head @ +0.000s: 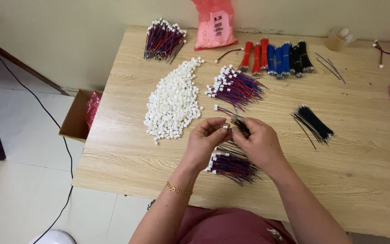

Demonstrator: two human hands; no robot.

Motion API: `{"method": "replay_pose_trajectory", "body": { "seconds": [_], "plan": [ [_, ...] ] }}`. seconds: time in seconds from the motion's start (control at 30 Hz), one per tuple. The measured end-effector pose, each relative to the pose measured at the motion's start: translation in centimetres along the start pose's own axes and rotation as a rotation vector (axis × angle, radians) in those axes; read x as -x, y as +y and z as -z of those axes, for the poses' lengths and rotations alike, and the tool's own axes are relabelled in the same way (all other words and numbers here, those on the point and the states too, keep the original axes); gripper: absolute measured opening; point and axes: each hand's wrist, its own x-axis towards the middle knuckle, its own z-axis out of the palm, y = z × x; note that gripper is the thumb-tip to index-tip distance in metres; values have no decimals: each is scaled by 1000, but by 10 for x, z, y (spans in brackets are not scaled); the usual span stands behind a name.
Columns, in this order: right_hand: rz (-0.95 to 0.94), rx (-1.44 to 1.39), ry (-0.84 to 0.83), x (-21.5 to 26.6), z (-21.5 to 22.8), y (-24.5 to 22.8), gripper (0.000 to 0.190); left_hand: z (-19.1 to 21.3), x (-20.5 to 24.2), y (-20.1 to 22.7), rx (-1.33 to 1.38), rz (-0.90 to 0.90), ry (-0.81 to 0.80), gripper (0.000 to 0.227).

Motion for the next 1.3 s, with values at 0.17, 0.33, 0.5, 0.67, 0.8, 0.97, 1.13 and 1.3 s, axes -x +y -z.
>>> {"method": "replay_pose_trajectory", "body": {
  "seconds": [0.17, 0.33, 0.5, 0.67, 0.8, 0.97, 1.13, 1.3],
  "plan": [
    [12, 27, -52, -4, 3, -11, 22, 3, -4, -6, -57, 10, -11, 24],
    [-31, 8, -144, -5, 0, -14, 25, 14, -5, -11, -87, 27, 22, 24],
    [-188, -159, -94, -20, 2, 29, 36, 35, -17, -16, -771, -74, 47, 23],
    [-227, -246, 63, -25, 21, 43, 27, 38, -49, -20, -1341, -329, 81, 18],
    [-230, -317, 28, -27, 18, 37, 29, 41, -98, -28, -1578, -491, 91, 21],
    [-222, -411, -20, -28, 5, 48, 26, 47, -114, -42, -1728, -502, -10, 13],
    [-263, -566, -14, -28, -2, 51, 22, 43, -112, -43, -1747, -604, -32, 11],
    [-225, -519, -7, -34, 2, 45, 15, 36, -109, -32, -1289, -426, 27, 12]
  ]
}}
